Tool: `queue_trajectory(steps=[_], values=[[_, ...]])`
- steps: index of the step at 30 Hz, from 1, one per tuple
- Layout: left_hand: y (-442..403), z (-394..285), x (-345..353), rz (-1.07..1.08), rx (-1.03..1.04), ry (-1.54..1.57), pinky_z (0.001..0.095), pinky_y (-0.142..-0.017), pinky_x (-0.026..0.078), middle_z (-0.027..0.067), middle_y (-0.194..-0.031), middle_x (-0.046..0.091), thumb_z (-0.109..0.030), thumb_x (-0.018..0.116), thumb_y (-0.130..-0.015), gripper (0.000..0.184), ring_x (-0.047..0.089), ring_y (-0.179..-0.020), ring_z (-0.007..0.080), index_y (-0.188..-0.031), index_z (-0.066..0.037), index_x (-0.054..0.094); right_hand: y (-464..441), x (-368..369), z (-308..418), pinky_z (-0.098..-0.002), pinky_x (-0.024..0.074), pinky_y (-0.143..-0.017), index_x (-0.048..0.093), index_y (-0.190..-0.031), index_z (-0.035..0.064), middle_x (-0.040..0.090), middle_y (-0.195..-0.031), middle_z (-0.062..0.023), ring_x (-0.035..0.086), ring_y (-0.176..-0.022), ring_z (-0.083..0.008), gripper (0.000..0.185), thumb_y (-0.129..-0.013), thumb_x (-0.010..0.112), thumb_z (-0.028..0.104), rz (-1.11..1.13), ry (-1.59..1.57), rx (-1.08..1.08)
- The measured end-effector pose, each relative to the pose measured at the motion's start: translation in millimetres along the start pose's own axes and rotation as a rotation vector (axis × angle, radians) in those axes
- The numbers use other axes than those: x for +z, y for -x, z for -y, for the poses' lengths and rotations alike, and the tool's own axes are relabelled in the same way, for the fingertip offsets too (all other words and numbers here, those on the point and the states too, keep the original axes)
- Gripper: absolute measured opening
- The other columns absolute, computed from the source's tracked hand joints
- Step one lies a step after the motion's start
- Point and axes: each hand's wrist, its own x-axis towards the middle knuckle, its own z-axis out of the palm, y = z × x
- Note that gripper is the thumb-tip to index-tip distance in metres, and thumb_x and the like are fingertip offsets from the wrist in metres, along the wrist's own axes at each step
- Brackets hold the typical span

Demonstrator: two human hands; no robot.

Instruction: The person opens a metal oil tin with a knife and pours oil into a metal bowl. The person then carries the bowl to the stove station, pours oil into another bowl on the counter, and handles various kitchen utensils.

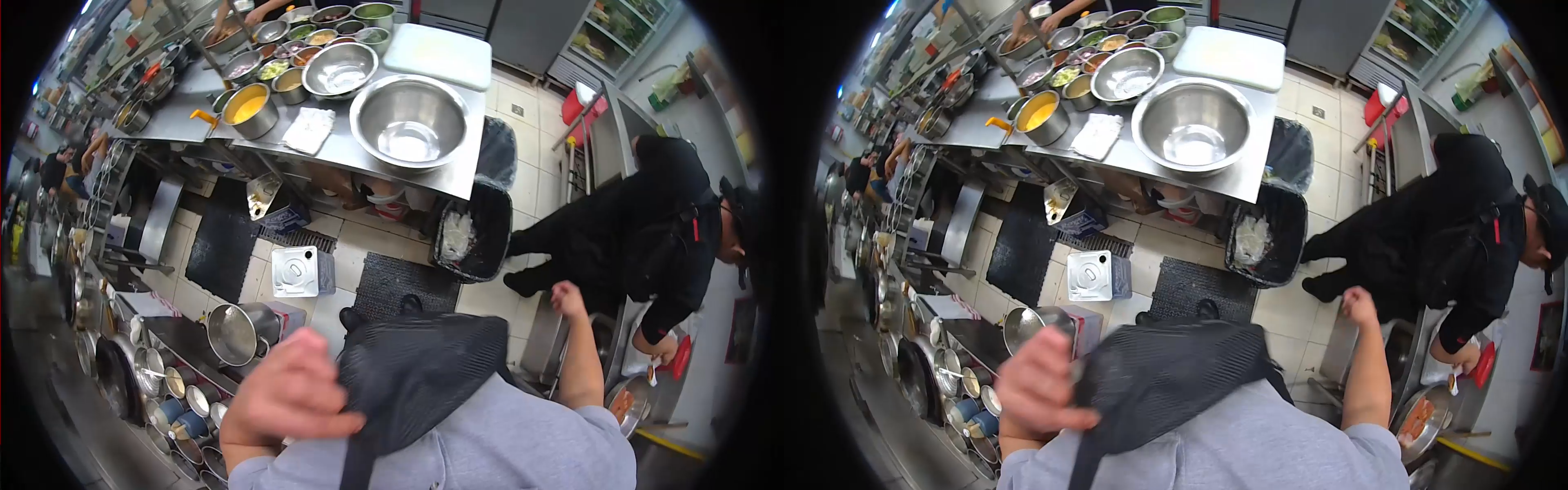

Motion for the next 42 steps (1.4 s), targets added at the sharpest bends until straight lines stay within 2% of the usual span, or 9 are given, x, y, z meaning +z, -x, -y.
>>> queue_trajectory(steps=[2,6,9,11,15,23,29,34,42], values=[[-3.3,-9.8,-13.8,-0.063,0.348,0.043,0.0294,-0.062,0.038,-0.0099,-0.078,0.056,-0.011,0.080,-0.057,0.017,0.050,-0.073,0.0107,-0.072,-0.014,0.074,17.3,-5.2,46.9,-0.0234,0.0408,-0.044,0.060,-0.100,0.0119,0.058,-0.070,-0.0008,0.053,-0.054,-0.0082,0.010,-0.094,0.058,0.020,-0.288,-0.146,0.129],[-20.3,-27.4,-41.3,0.450,0.260,0.056,0.0297,-0.061,0.030,-0.0110,-0.066,0.050,-0.017,0.081,-0.056,0.014,0.044,-0.064,0.0082,-0.065,-0.024,0.073,23.1,28.8,42.0,-0.0283,0.0469,-0.048,0.062,-0.102,0.0121,0.061,-0.075,-0.0003,0.057,-0.060,-0.0102,0.014,-0.094,0.057,0.022,-0.055,0.108,0.207],[8.2,16.1,-49.4,0.248,0.232,0.382,0.0264,-0.056,0.033,-0.0026,-0.068,0.055,-0.006,0.072,-0.069,0.004,0.044,-0.060,0.0096,-0.071,-0.009,0.070,-13.1,69.5,-3.4,-0.0335,0.0417,-0.042,0.059,-0.097,0.0102,0.058,-0.065,-0.0041,0.055,-0.053,-0.0162,0.009,-0.090,0.055,0.015,0.197,0.203,0.357],[54.1,35.5,-19.3,-0.602,-0.160,0.049,0.0240,-0.060,0.038,0.0073,-0.070,0.057,-0.007,0.056,-0.075,0.012,0.049,-0.063,0.0114,-0.081,-0.001,0.065,-31.9,110.8,3.6,-0.0346,0.0447,-0.046,0.059,-0.087,0.0117,0.059,-0.065,-0.0044,0.057,-0.054,-0.0172,0.012,-0.086,0.048,0.007,0.367,0.582,0.474],[142.5,161.5,-37.9,-0.627,-0.956,-0.138,0.0251,-0.072,0.044,0.0004,-0.086,0.059,-0.007,0.060,-0.089,0.016,0.053,-0.079,0.0091,-0.103,-0.003,0.065,-77.8,232.3,53.3,-0.0309,0.0444,-0.048,0.062,-0.085,0.0061,0.059,-0.064,-0.0038,0.057,-0.055,-0.0160,0.008,-0.084,0.054,0.008,0.563,0.558,0.055],[405.6,336.9,84.2,-0.348,-1.406,0.064,0.0297,-0.067,0.050,0.0028,-0.076,0.064,-0.007,0.064,-0.084,0.015,0.059,-0.070,0.0129,-0.099,-0.005,0.066,-41.8,409.7,171.3,-0.0302,0.0484,-0.065,0.060,-0.109,0.0026,0.061,-0.078,-0.0049,0.058,-0.067,-0.0138,0.021,-0.089,0.059,0.008,0.818,0.458,-0.345],[450.9,438.4,63.7,0.231,-1.468,-0.233,0.0404,-0.085,0.050,0.0126,-0.106,0.064,-0.012,0.065,-0.078,0.022,0.061,-0.100,0.0291,-0.100,-0.007,0.068,-63.4,465.4,55.6,-0.0391,0.0513,-0.076,0.062,-0.103,0.0051,0.068,-0.089,-0.0145,0.067,-0.085,-0.0295,0.019,-0.086,0.062,0.013,0.921,0.811,-0.266],[486.5,575.4,13.7,0.692,-1.359,-0.612,0.0509,-0.095,0.046,0.0065,-0.125,0.056,-0.017,0.053,-0.089,0.028,0.051,-0.119,0.0315,-0.114,-0.015,0.064,-91.6,503.0,-12.8,-0.0347,0.0509,-0.069,0.061,-0.106,0.0057,0.066,-0.081,-0.0121,0.063,-0.074,-0.0219,0.020,-0.088,0.061,0.016,0.916,0.947,-0.118],[496.3,682.1,-11.5,0.657,-1.229,-0.778,0.0478,-0.098,0.043,0.0029,-0.125,0.054,-0.023,0.049,-0.092,0.026,0.048,-0.122,0.0242,-0.112,-0.019,0.065,-123.9,576.0,-37.9,-0.0283,0.0481,-0.062,0.061,-0.107,0.0039,0.061,-0.077,-0.0040,0.057,-0.067,-0.0119,0.018,-0.091,0.055,0.009,0.873,0.657,0.144]])
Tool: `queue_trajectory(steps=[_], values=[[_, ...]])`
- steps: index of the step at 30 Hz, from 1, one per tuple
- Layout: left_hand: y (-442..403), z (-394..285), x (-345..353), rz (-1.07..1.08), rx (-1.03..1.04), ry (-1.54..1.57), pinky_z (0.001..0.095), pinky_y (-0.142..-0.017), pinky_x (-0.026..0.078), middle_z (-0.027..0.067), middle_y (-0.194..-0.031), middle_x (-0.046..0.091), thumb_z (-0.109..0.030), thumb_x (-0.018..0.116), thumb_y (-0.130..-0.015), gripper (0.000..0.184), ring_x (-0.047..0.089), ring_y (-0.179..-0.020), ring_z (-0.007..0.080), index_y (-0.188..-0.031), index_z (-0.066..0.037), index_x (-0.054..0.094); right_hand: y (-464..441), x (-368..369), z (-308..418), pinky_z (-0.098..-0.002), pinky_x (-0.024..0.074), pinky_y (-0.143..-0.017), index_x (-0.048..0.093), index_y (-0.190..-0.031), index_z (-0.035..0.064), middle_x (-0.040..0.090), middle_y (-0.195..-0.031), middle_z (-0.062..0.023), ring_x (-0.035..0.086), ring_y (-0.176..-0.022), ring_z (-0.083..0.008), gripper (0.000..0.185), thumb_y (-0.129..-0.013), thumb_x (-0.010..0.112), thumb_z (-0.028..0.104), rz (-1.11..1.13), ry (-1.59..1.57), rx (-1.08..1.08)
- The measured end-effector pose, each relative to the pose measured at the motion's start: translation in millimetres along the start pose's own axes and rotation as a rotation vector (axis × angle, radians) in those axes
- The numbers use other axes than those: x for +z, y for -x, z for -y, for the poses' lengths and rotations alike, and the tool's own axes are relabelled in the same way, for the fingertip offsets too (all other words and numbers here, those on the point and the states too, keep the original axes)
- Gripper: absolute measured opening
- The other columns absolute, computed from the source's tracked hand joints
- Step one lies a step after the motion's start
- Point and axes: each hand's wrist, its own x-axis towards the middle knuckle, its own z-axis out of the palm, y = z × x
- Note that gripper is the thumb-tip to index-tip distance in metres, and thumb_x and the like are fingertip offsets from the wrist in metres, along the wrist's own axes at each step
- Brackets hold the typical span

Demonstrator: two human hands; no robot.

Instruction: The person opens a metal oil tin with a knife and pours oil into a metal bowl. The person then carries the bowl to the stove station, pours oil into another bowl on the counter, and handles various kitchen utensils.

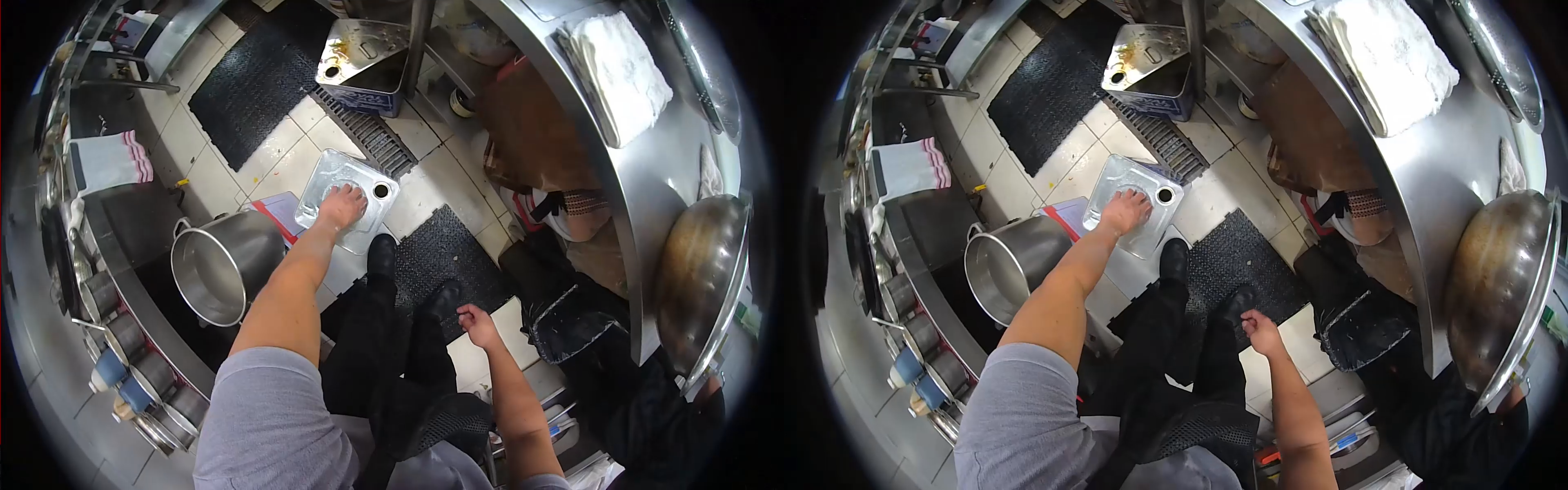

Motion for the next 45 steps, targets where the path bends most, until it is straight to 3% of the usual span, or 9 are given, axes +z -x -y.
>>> queue_trajectory(steps=[9,11,19,22,26,32,37,39,45], values=[[-37.3,23.0,13.7,0.186,0.312,-0.218,0.0401,-0.096,0.047,0.0042,-0.122,0.063,-0.023,0.047,-0.093,0.027,0.056,-0.118,0.0236,-0.103,-0.015,0.071,41.4,12.6,-54.9,-0.0259,0.0464,-0.058,0.060,-0.110,0.0047,0.063,-0.080,-0.0046,0.058,-0.065,-0.0112,0.020,-0.092,0.052,0.008,0.016,-0.089,0.137],[-27.2,22.1,-5.5,0.390,0.090,-0.134,0.0369,-0.092,0.050,0.0067,-0.118,0.067,-0.020,0.046,-0.092,0.030,0.062,-0.112,0.0249,-0.098,-0.012,0.074,55.9,7.7,-68.8,-0.0274,0.0464,-0.054,0.061,-0.109,0.0059,0.064,-0.081,-0.0056,0.058,-0.063,-0.0120,0.020,-0.091,0.054,0.010,0.004,-0.165,0.282],[-27.4,12.7,8.9,0.390,-0.015,-0.097,0.0393,-0.089,0.052,0.0112,-0.114,0.068,-0.022,0.048,-0.090,0.031,0.065,-0.106,0.0259,-0.101,-0.010,0.074,107.9,10.9,-112.4,-0.0289,0.0452,-0.053,0.062,-0.106,0.0105,0.064,-0.081,-0.0040,0.058,-0.065,-0.0121,0.017,-0.094,0.055,0.019,-0.130,-0.416,0.471],[-29.8,14.4,10.0,0.459,-0.014,-0.082,0.0394,-0.089,0.052,0.0098,-0.116,0.067,-0.026,0.053,-0.085,0.030,0.064,-0.107,0.0254,-0.103,-0.012,0.073,119.9,14.6,-146.0,-0.0292,0.0448,-0.053,0.062,-0.105,0.0105,0.064,-0.082,-0.0051,0.058,-0.065,-0.0128,0.025,-0.086,0.046,0.005,-0.103,-0.513,0.493],[-21.6,-24.8,-16.8,0.485,0.047,-0.132,0.0402,-0.092,0.051,0.0091,-0.117,0.067,-0.027,0.054,-0.085,0.031,0.063,-0.109,0.0262,-0.107,-0.013,0.072,145.2,4.5,-151.6,-0.0286,0.0448,-0.053,0.061,-0.107,0.0089,0.064,-0.082,-0.0057,0.058,-0.065,-0.0135,0.033,-0.084,0.038,0.001,-0.131,-0.421,0.390],[14.2,-72.9,-51.3,0.529,-0.014,0.083,0.0418,-0.098,0.047,0.0177,-0.122,0.062,-0.040,0.050,-0.090,0.045,0.059,-0.114,0.0327,-0.113,-0.006,0.067,167.1,-6.4,-139.3,-0.0273,0.0472,-0.057,0.060,-0.108,0.0084,0.064,-0.084,-0.0030,0.058,-0.068,-0.0114,0.018,-0.094,0.052,0.016,-0.229,-0.526,0.399],[42.7,-132.7,-69.5,0.536,0.267,0.053,0.0418,-0.102,0.043,0.0210,-0.122,0.061,-0.052,0.047,-0.092,0.063,0.056,-0.117,0.0366,-0.120,0.002,0.061,157.7,20.8,-83.1,-0.0282,0.0490,-0.061,0.060,-0.105,0.0048,0.064,-0.082,-0.0051,0.058,-0.067,-0.0131,0.019,-0.097,0.054,0.020,-0.253,-0.580,0.027],[70.1,-160.4,-84.2,0.459,0.012,0.443,0.0413,-0.103,0.042,0.0238,-0.121,0.061,-0.057,0.047,-0.092,0.071,0.056,-0.117,0.0354,-0.122,0.006,0.058,170.7,35.3,-65.3,-0.0286,0.0497,-0.062,0.060,-0.105,0.0037,0.064,-0.082,-0.0053,0.059,-0.068,-0.0134,0.020,-0.097,0.054,0.021,-0.304,-0.563,-0.055],[148.0,-281.3,-162.1,0.529,-0.068,0.607,0.0437,-0.081,0.054,0.0244,-0.137,0.046,-0.063,0.055,-0.086,0.081,0.058,-0.111,0.0346,-0.129,0.006,0.052,190.9,64.3,-83.3,-0.0298,0.0516,-0.057,0.059,-0.107,0.0031,0.062,-0.081,-0.0062,0.060,-0.063,-0.0149,0.027,-0.101,0.043,0.025,-0.263,-0.577,0.018]])
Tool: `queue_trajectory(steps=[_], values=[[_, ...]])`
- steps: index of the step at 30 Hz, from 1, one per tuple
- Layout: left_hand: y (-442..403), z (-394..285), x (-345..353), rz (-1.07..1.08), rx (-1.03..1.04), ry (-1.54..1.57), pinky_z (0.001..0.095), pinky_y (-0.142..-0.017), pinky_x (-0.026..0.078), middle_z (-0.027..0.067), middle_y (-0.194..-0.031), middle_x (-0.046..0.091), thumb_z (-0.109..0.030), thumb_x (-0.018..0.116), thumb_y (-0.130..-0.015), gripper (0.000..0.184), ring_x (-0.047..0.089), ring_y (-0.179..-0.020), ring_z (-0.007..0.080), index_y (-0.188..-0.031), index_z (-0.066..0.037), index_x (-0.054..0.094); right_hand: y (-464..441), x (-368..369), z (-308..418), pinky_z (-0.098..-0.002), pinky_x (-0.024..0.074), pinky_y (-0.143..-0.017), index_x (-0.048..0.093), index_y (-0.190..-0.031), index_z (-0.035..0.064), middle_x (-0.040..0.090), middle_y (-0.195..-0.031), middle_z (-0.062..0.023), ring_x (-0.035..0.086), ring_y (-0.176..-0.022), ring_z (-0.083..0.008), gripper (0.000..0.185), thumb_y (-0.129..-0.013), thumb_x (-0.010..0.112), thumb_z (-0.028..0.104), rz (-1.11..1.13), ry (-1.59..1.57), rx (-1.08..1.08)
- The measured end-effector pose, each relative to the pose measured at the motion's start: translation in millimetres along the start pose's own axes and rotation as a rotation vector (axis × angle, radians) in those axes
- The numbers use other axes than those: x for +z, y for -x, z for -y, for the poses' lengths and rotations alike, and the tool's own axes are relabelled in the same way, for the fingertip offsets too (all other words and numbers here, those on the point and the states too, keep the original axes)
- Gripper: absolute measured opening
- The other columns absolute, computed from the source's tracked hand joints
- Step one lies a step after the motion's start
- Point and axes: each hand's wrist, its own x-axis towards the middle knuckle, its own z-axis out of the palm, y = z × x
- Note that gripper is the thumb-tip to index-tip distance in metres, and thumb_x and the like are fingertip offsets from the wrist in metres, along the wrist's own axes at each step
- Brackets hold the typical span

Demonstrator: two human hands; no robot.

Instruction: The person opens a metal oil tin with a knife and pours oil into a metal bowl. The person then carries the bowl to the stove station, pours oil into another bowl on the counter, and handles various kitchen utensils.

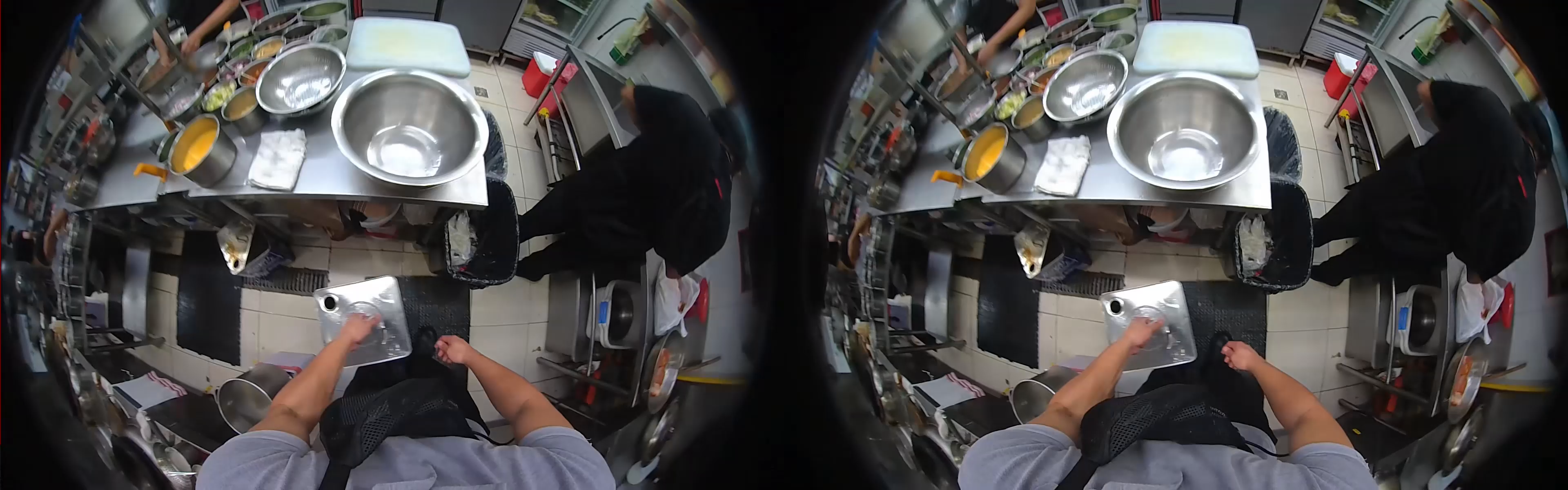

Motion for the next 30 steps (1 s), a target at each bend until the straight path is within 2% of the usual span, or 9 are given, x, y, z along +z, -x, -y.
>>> queue_trajectory(steps=[4,6,8,11,14,19,21,22,30], values=[[79.5,-86.3,22.0,-0.097,0.204,-0.042,0.0372,-0.043,0.042,0.0157,-0.078,0.061,-0.058,0.057,-0.087,0.065,0.058,-0.058,0.0221,-0.100,0.005,0.062,3.2,-4.5,-55.1,-0.0361,0.0565,-0.060,0.057,-0.113,0.0017,0.062,-0.087,-0.0102,0.065,-0.067,-0.0214,0.044,-0.102,0.039,0.040,-0.111,-0.308,0.097],[134.6,-140.0,31.2,-0.032,0.229,0.076,0.0327,-0.037,0.029,0.0029,-0.056,0.045,-0.055,0.057,-0.089,0.058,0.040,-0.042,0.0124,-0.087,0.002,0.061,18.8,-12.7,-56.3,-0.0387,0.0571,-0.064,0.057,-0.116,0.0018,0.063,-0.091,-0.0108,0.066,-0.071,-0.0225,0.047,-0.102,0.037,0.042,-0.187,-0.483,0.128],[165.3,-181.8,38.5,-0.029,0.244,0.085,0.0296,-0.037,0.025,0.0001,-0.057,0.041,-0.054,0.057,-0.090,0.054,0.036,-0.043,0.0101,-0.083,-0.001,0.058,27.4,-24.6,-54.9,-0.0414,0.0577,-0.068,0.056,-0.119,0.0019,0.064,-0.096,-0.0115,0.066,-0.076,-0.0236,0.051,-0.102,0.034,0.045,-0.262,-0.644,0.172],[211.3,-237.0,57.5,0.024,0.318,0.146,0.0260,-0.038,0.021,-0.0034,-0.058,0.038,-0.054,0.057,-0.092,0.052,0.030,-0.044,0.0075,-0.081,-0.003,0.056,41.1,-42.0,-58.2,-0.0453,0.0567,-0.072,0.044,-0.136,0.0061,0.056,-0.125,-0.0188,0.064,-0.098,-0.0296,0.064,-0.097,0.038,0.057,-0.271,-0.947,0.191],[254.9,-273.1,75.0,0.099,0.404,0.202,0.0247,-0.039,0.022,-0.0044,-0.059,0.038,-0.056,0.054,-0.092,0.054,0.029,-0.045,0.0068,-0.084,-0.002,0.057,45.1,-46.0,-63.3,-0.0461,0.0483,-0.094,0.048,-0.134,0.0092,0.058,-0.127,-0.0108,0.056,-0.117,-0.0278,0.068,-0.096,0.032,0.063,-0.213,-1.346,-0.362],[341.2,-335.0,82.0,0.091,0.564,0.085,0.0223,-0.040,0.023,-0.0045,-0.058,0.040,-0.062,0.053,-0.090,0.059,0.031,-0.047,0.0054,-0.080,-0.004,0.056,122.9,-64.6,-36.4,-0.0426,0.0544,-0.082,0.054,-0.126,0.0112,0.064,-0.115,-0.0085,0.064,-0.100,-0.0247,0.054,-0.096,0.040,0.054,-0.475,-1.471,-0.573],[333.8,-348.9,79.1,0.151,0.676,0.154,0.0233,-0.040,0.023,-0.0043,-0.057,0.040,-0.062,0.055,-0.089,0.062,0.031,-0.045,0.0063,-0.081,-0.001,0.059,157.7,-77.0,-30.4,-0.0432,0.0558,-0.070,0.056,-0.118,0.0153,0.066,-0.104,-0.0066,0.066,-0.090,-0.0226,0.050,-0.093,0.043,0.056,-0.624,-1.299,-0.215],[330.9,-354.1,76.8,0.164,0.704,0.143,0.0235,-0.040,0.023,-0.0039,-0.058,0.040,-0.062,0.056,-0.089,0.062,0.030,-0.046,0.0062,-0.082,0.000,0.059,156.9,-81.1,-41.6,-0.0445,0.0550,-0.066,0.056,-0.113,0.0176,0.065,-0.097,-0.0053,0.064,-0.086,-0.0214,0.049,-0.088,0.046,0.059,-0.649,-1.273,-0.240],[351.2,-402.5,5.1,0.258,0.868,0.114,0.0279,-0.040,0.024,0.0007,-0.063,0.045,-0.056,0.061,-0.089,0.057,0.035,-0.046,0.0075,-0.081,0.001,0.060,230.0,-125.1,-4.6,-0.0485,0.0518,-0.065,0.051,-0.122,0.0189,0.061,-0.106,-0.0058,0.061,-0.091,-0.0258,0.058,-0.088,0.044,0.065,-0.829,-1.100,-0.229]])
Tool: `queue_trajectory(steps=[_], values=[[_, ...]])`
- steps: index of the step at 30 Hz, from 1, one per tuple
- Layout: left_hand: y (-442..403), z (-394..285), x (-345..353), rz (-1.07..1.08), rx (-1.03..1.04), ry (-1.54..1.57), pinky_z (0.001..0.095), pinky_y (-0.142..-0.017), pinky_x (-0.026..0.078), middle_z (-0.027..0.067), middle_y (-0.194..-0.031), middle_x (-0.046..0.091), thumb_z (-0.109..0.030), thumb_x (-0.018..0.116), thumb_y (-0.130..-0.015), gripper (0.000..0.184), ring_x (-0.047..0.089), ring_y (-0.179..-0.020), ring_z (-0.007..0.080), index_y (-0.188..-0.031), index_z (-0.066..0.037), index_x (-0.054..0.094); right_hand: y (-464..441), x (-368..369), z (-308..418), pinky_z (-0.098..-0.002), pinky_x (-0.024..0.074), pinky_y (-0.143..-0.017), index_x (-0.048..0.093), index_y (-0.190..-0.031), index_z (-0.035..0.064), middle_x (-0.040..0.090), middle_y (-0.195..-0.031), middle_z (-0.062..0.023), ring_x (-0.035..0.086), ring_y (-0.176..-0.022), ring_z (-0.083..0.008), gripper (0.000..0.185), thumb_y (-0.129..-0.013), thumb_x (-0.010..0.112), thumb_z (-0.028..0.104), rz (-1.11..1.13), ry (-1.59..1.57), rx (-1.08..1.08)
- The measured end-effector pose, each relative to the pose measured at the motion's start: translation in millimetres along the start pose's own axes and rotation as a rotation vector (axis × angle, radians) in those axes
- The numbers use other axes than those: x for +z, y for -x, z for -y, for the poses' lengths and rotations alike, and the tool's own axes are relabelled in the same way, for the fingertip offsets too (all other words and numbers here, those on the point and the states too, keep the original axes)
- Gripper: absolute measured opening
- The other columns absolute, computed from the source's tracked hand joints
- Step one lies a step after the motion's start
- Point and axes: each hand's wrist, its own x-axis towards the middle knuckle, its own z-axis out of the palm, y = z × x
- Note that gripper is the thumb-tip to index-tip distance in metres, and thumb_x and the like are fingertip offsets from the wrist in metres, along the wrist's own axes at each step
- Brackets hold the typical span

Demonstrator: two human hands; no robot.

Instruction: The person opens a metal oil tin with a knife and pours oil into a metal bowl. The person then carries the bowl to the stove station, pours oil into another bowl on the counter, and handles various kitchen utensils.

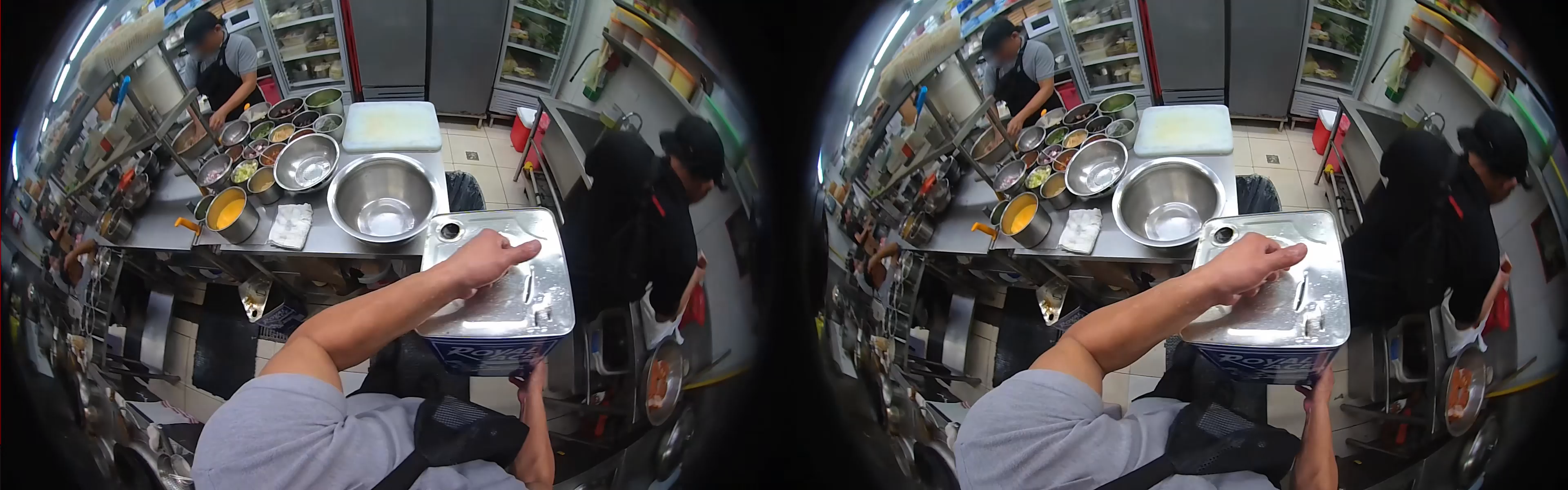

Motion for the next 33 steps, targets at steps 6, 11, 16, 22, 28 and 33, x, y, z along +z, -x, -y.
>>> queue_trajectory(steps=[6,11,16,22,28,33], values=[[-27.1,-5.4,-67.3,0.008,0.180,-0.033,0.0313,-0.042,0.034,0.0041,-0.059,0.048,-0.059,0.066,-0.083,0.064,0.045,-0.048,0.0111,-0.073,0.004,0.060,18.2,43.5,53.7,-0.0495,0.0489,-0.059,0.060,-0.103,0.0140,0.063,-0.089,-0.0058,0.062,-0.082,-0.0256,0.059,-0.091,0.040,0.069,-0.283,-0.123,-0.087],[-38.7,-4.7,-114.7,0.012,0.247,-0.072,0.0368,-0.051,0.044,0.0121,-0.060,0.055,-0.066,0.063,-0.081,0.070,0.055,-0.055,0.0188,-0.072,0.004,0.060,36.2,67.1,94.9,-0.0329,0.0445,-0.041,0.063,-0.093,0.0107,0.064,-0.076,-0.0062,0.060,-0.057,-0.0210,0.056,-0.095,0.039,0.062,-0.296,-0.026,-0.228],[-52.0,0.5,-134.8,0.047,0.260,-0.075,0.0367,-0.051,0.045,0.0118,-0.060,0.056,-0.068,0.061,-0.081,0.072,0.057,-0.055,0.0190,-0.072,0.003,0.060,53.9,109.3,115.5,-0.0273,0.0409,-0.038,0.064,-0.097,0.0084,0.066,-0.076,-0.0062,0.059,-0.052,-0.0171,0.055,-0.098,0.038,0.057,-0.394,-0.158,-0.235],[-50.1,-2.1,-145.9,0.037,0.254,-0.022,0.0385,-0.048,0.045,0.0148,-0.055,0.055,-0.067,0.062,-0.080,0.073,0.056,-0.048,0.0219,-0.061,0.003,0.056,49.8,77.0,114.3,-0.0285,0.0466,-0.048,0.061,-0.110,0.0047,0.067,-0.089,-0.0062,0.063,-0.068,-0.0179,0.057,-0.098,0.038,0.056,-0.227,-0.072,-0.199],[-52.6,3.0,-146.0,-0.028,0.302,0.020,0.0418,-0.048,0.043,0.0180,-0.050,0.052,-0.065,0.064,-0.080,0.076,0.052,-0.044,0.0235,-0.051,0.003,0.052,53.1,82.3,118.7,-0.0383,0.0540,-0.075,0.056,-0.122,0.0021,0.064,-0.114,-0.0112,0.064,-0.096,-0.0243,0.060,-0.098,0.041,0.055,-0.298,-0.086,-0.231],[-53.2,3.9,-151.0,-0.027,0.265,0.051,0.0424,-0.048,0.042,0.0173,-0.049,0.050,-0.067,0.063,-0.080,0.078,0.050,-0.043,0.0232,-0.050,0.004,0.049,61.8,91.6,128.6,-0.0414,0.0539,-0.081,0.054,-0.126,0.0018,0.063,-0.117,-0.0124,0.063,-0.099,-0.0271,0.060,-0.098,0.043,0.054,-0.252,-0.095,-0.216]])
